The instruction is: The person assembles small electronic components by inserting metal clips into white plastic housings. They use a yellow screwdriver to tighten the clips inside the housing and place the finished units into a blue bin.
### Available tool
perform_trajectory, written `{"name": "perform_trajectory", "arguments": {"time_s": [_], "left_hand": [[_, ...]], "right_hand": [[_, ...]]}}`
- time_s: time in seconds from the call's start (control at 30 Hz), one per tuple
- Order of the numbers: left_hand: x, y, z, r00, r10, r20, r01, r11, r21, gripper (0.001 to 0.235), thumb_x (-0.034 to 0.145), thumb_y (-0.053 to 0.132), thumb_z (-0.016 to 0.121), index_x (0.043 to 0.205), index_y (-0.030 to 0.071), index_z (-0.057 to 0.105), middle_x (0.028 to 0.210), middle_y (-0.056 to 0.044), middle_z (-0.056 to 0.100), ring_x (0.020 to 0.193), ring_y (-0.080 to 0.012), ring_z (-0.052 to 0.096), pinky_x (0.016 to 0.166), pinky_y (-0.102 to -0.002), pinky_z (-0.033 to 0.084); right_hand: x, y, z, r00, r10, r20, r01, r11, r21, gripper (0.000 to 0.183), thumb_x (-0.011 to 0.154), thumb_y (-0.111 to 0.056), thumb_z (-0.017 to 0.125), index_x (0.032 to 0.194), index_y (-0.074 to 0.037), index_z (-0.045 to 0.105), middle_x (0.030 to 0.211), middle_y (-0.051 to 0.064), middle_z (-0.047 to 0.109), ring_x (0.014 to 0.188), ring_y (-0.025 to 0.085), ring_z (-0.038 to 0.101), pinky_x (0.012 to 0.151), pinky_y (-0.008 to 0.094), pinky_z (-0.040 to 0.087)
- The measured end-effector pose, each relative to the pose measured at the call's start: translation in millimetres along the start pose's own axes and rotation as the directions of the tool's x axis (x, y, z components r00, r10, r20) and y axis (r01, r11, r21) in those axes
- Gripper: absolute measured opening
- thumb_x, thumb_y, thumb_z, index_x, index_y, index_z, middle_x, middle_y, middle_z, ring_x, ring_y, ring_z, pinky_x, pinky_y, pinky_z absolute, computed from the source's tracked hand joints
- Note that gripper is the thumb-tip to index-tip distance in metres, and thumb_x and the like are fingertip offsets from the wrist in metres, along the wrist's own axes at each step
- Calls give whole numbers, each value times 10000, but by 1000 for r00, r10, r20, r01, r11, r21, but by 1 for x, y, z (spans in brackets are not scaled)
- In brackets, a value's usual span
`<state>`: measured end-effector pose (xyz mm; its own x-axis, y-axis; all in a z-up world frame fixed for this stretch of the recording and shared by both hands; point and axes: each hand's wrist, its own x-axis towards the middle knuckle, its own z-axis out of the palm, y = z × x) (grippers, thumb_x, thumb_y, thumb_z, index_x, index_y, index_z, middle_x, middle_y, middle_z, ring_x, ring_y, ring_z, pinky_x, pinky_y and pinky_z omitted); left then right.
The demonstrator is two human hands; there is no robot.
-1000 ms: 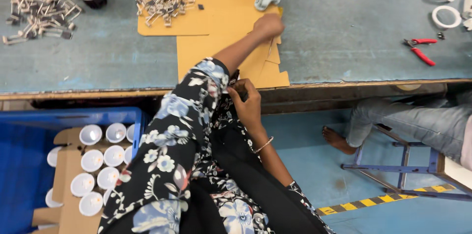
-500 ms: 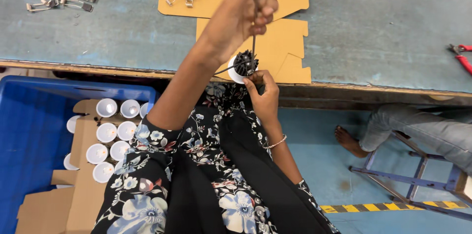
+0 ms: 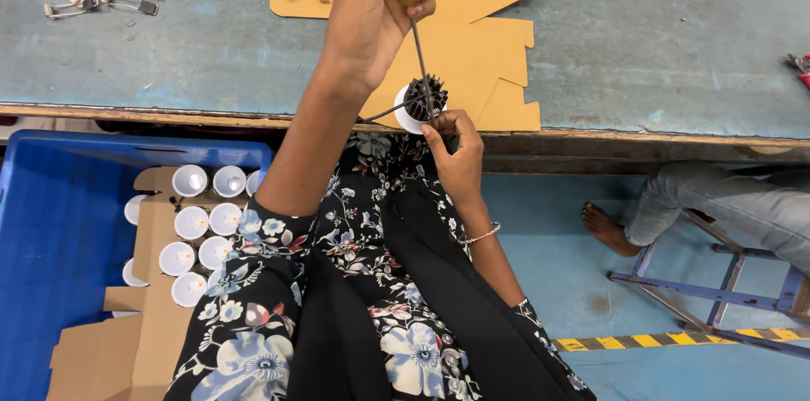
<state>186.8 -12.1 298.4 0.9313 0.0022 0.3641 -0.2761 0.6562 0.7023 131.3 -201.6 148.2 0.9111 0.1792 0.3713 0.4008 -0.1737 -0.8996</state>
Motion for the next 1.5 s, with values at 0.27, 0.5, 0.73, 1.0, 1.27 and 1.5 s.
{"name": "perform_trajectory", "arguments": {"time_s": [0.27,0.5,0.73,1.0,1.27,1.5], "left_hand": [[1,-3,-6,998,20,60,-21,1000,5,494,1077,525,358,874,95,492,736,23,394,693,-122,390,620,-293,341],[-1,0,-1,998,-18,54,16,999,36,491,1087,510,408,820,100,456,711,17,376,658,-119,373,625,-307,329],[-9,1,7,1000,-18,-26,18,1000,7,452,1064,505,447,879,100,526,825,-3,471,762,-130,445,699,-315,397],[-14,-3,9,996,21,-83,-16,998,54,454,1059,521,475,862,114,514,847,0,467,808,-127,455,740,-320,433],[-8,-13,3,999,31,-23,-29,998,62,507,1073,537,404,772,130,363,743,20,340,695,-102,341,581,-261,280],[5,-25,-17,999,-19,38,20,1000,-21,537,1086,561,381,756,143,316,724,32,294,664,-91,290,541,-244,210]], "right_hand": [[-1,-2,1,1000,4,1,-4,1000,-8,180,965,-114,751,982,-6,609,885,38,676,815,111,627,789,276,521],[-1,-1,1,1000,5,-1,-5,1000,-10,184,958,-110,755,980,-2,608,891,43,677,825,116,633,797,280,523],[-2,0,3,1000,-11,-23,11,1000,-27,182,955,-110,756,983,-2,612,889,42,674,830,120,629,803,283,523],[-2,1,4,999,-23,-24,22,1000,-4,193,963,-103,753,983,0,591,882,39,657,825,123,604,809,284,515],[-2,-2,4,999,-29,-23,29,1000,-7,199,968,-123,753,986,0,597,894,41,668,842,122,624,822,286,524],[-5,0,-1,1000,14,4,-15,998,67,280,1098,-248,567,980,2,606,903,54,679,872,129,617,837,281,500]]}}
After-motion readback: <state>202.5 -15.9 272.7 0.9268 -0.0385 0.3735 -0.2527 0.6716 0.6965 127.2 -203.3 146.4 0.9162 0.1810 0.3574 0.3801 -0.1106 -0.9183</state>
